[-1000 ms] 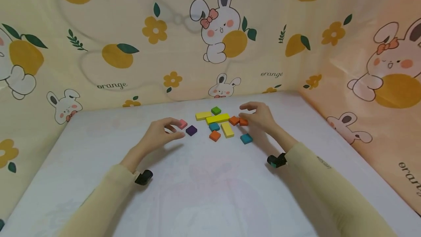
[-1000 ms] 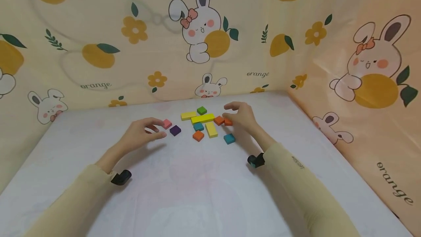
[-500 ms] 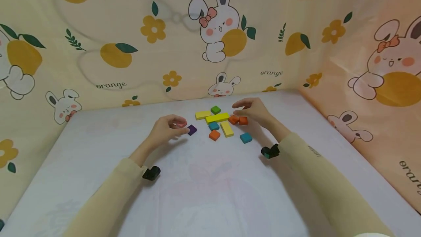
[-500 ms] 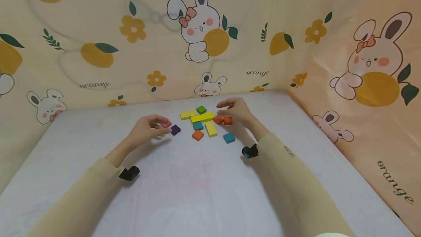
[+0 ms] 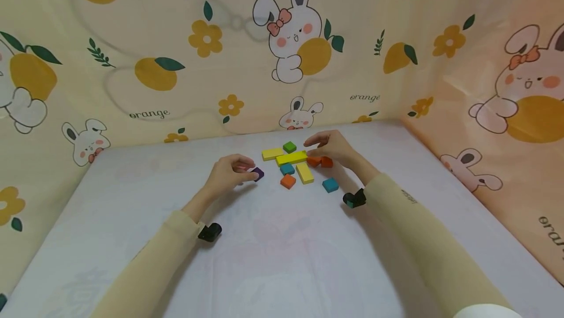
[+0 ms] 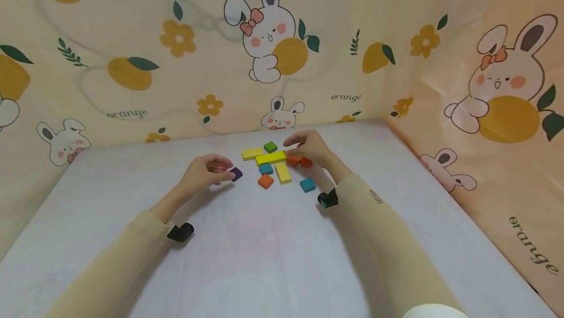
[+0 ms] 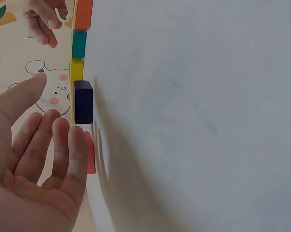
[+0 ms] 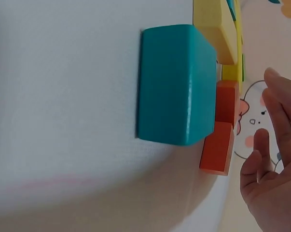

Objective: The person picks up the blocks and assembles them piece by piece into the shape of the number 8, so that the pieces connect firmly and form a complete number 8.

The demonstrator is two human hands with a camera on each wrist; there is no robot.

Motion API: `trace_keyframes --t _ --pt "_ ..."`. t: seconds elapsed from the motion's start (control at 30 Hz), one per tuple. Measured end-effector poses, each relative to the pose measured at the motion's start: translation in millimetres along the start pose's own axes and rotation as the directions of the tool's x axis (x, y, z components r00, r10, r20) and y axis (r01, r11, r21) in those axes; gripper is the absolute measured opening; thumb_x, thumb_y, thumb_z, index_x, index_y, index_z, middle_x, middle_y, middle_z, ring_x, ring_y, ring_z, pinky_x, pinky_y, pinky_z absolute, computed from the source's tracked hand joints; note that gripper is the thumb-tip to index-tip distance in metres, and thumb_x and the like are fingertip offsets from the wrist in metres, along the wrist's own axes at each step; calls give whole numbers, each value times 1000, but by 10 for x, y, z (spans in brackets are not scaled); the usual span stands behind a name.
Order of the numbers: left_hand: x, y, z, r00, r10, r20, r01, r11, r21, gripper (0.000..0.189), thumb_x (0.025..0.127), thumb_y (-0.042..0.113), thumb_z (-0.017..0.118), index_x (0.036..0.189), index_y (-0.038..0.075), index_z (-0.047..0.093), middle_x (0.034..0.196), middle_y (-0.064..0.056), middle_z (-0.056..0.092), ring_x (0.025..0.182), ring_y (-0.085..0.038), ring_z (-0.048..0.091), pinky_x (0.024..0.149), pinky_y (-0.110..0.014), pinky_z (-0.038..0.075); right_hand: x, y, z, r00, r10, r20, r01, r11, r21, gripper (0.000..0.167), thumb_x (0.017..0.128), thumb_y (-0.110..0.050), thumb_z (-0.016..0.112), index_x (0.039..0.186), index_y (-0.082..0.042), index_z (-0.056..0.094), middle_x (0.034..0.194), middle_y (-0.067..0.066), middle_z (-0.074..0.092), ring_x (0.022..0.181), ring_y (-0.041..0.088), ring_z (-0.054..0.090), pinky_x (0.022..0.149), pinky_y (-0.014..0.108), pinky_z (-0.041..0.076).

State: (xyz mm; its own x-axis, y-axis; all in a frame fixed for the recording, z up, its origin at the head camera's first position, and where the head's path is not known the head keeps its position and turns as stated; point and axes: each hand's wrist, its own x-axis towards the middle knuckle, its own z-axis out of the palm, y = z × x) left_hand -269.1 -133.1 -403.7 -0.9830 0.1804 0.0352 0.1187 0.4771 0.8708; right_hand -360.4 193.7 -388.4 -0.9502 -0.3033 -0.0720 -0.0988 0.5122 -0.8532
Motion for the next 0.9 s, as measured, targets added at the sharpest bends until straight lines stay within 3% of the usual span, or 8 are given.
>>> trace_keyframes --t 0.23,0.53,0.9 --pt "6 -20 36 1000 4 -20 -4 1000 7 34 84 24 81 113 12 67 111 -3 67 100 -21 62 85 -34 53 52 -11 54 1000 -16 4 16 999 -43 32 84 -18 81 114 -12 73 120 5 65 119 28 45 100 49 37" --pt "41 -63 50 999 16 -48 -17 1000 -7 34 82 20 83 110 10 67 110 -5 67 97 -19 64 89 -33 51 90 -38 87 999 9 35 -7 999 -54 30 86 -16 78 115 -12 72 118 2 64 117 27 49 101 47 39" --pt "49 -68 79 999 3 -42 -3 1000 0 35 81 20 83 111 9 68 110 -4 67 105 -22 61 95 -37 47 136 17 151 998 19 57 -18 1000 -15 27 86 -8 77 112 -14 73 115 2 67 108 26 55 94 39 46"
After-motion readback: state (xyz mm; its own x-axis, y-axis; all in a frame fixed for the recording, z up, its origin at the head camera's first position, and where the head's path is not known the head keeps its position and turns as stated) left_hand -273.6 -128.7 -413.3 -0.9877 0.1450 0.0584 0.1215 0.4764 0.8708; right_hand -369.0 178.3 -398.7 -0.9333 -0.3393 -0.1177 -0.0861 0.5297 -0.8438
